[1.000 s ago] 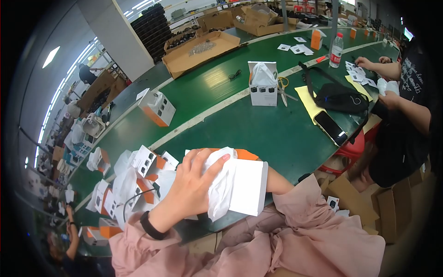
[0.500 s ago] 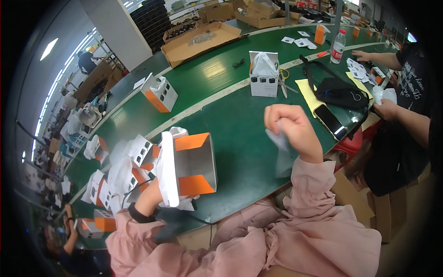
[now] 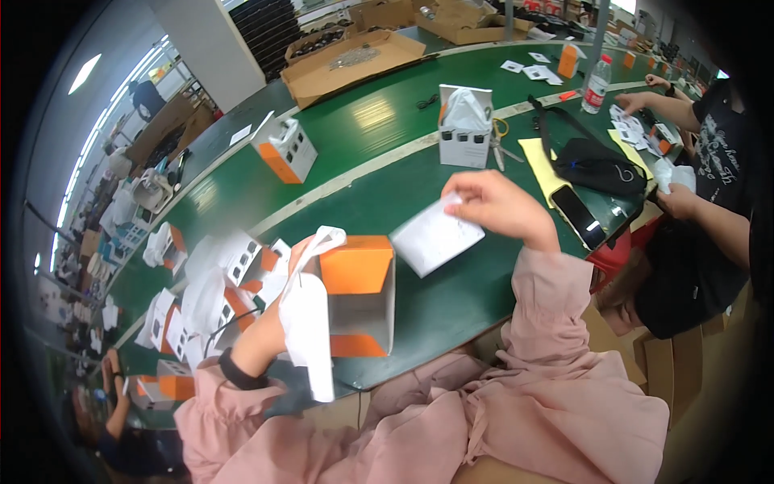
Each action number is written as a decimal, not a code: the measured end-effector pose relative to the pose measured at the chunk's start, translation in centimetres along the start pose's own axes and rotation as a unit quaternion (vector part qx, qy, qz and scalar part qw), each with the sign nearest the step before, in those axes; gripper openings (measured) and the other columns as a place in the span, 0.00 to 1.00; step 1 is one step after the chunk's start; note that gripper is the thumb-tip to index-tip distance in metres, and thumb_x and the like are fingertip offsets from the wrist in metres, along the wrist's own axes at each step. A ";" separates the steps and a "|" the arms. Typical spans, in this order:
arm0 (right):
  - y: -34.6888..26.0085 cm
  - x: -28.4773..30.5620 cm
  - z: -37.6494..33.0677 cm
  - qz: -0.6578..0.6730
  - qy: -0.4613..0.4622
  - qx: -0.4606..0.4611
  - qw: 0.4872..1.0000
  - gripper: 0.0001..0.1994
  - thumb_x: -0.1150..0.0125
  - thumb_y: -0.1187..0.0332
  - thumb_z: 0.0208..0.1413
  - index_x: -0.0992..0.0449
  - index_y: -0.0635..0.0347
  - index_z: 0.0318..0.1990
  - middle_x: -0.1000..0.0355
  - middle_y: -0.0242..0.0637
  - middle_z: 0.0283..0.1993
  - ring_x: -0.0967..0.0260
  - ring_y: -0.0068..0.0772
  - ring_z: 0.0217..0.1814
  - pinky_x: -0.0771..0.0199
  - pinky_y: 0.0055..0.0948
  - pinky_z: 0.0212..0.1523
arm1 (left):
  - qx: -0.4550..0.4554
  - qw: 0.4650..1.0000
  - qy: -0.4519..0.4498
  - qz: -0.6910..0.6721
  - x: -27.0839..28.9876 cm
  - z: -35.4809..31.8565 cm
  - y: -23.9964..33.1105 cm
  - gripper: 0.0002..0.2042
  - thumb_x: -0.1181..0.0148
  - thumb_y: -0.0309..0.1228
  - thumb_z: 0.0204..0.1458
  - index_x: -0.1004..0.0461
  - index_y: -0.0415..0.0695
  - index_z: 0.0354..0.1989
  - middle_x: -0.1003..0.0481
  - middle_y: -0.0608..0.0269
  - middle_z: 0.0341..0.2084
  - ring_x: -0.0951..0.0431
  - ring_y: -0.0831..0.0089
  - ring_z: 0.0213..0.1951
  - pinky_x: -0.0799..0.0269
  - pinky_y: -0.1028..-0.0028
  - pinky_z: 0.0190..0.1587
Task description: Manually assemble and package electronics into retail boxes on a production line.
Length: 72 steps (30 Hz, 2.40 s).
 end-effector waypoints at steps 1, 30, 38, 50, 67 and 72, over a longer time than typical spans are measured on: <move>1.5 0.2 0.4 0.019 -0.003 -0.134 0.991 0.07 0.41 0.72 0.52 0.28 0.63 0.37 0.33 0.27 0.20 0.38 0.14 0.18 0.46 0.18 0.14 | -0.118 0.987 0.021 0.106 -1.0 -1.4 2.7 0.20 0.38 0.36 0.48 0.30 0.38 0.47 0.25 0.57 0.39 0.24 0.65 0.41 0.30 0.68 0.47; -10.5 -10.5 -3.4 -0.245 0.026 0.194 0.950 0.11 0.46 0.81 0.39 0.23 0.56 0.30 0.28 0.33 0.32 0.33 0.40 0.39 0.31 0.33 0.39 | -0.167 0.986 -0.017 0.014 -5.2 -7.0 0.5 0.18 0.42 0.28 0.53 0.33 0.36 0.52 0.25 0.64 0.33 0.27 0.80 0.38 0.32 0.80 0.43; -9.9 -8.5 -4.5 -0.303 0.125 0.179 0.927 0.12 0.46 0.82 0.39 0.22 0.58 0.31 0.27 0.36 0.31 0.33 0.40 0.39 0.31 0.34 0.41 | -0.245 0.955 0.158 0.057 -0.9 -8.3 4.7 0.09 0.44 0.32 0.56 0.28 0.38 0.31 0.28 0.71 0.25 0.34 0.85 0.29 0.38 0.82 0.32; -8.7 -7.8 -6.4 -0.284 0.160 0.085 0.942 0.38 0.31 0.68 0.40 0.41 0.41 0.63 0.42 0.43 0.62 0.47 0.54 0.61 0.39 0.42 0.59 | -0.436 0.668 0.583 0.154 10.3 -35.6 15.6 0.19 0.59 0.27 0.58 0.42 0.32 0.56 0.36 0.51 0.52 0.30 0.66 0.49 0.32 0.71 0.49; 0.4 -6.4 -4.4 -0.144 0.133 -0.028 0.980 0.13 0.42 0.72 0.49 0.30 0.60 0.43 0.34 0.42 0.39 0.34 0.42 0.44 0.34 0.33 0.44 | -0.155 0.841 -0.065 0.515 -3.9 -2.7 8.4 0.26 0.37 0.47 0.47 0.29 0.36 0.45 0.29 0.46 0.42 0.25 0.58 0.41 0.29 0.68 0.43; 0.6 -1.6 -4.3 -0.226 0.170 -0.090 0.955 0.17 0.47 0.72 0.50 0.36 0.59 0.50 0.36 0.42 0.43 0.38 0.49 0.50 0.33 0.41 0.45 | -0.081 0.875 0.148 0.453 2.8 15.5 11.9 0.40 0.35 0.44 0.42 0.46 0.30 0.58 0.33 0.39 0.49 0.30 0.55 0.50 0.32 0.66 0.50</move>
Point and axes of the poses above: each hand's wrist, its own z-axis towards the middle knuckle, its own x-axis out of the back of the hand, y = z × x, the point moved 9 cm from there along z, towards the middle knuckle
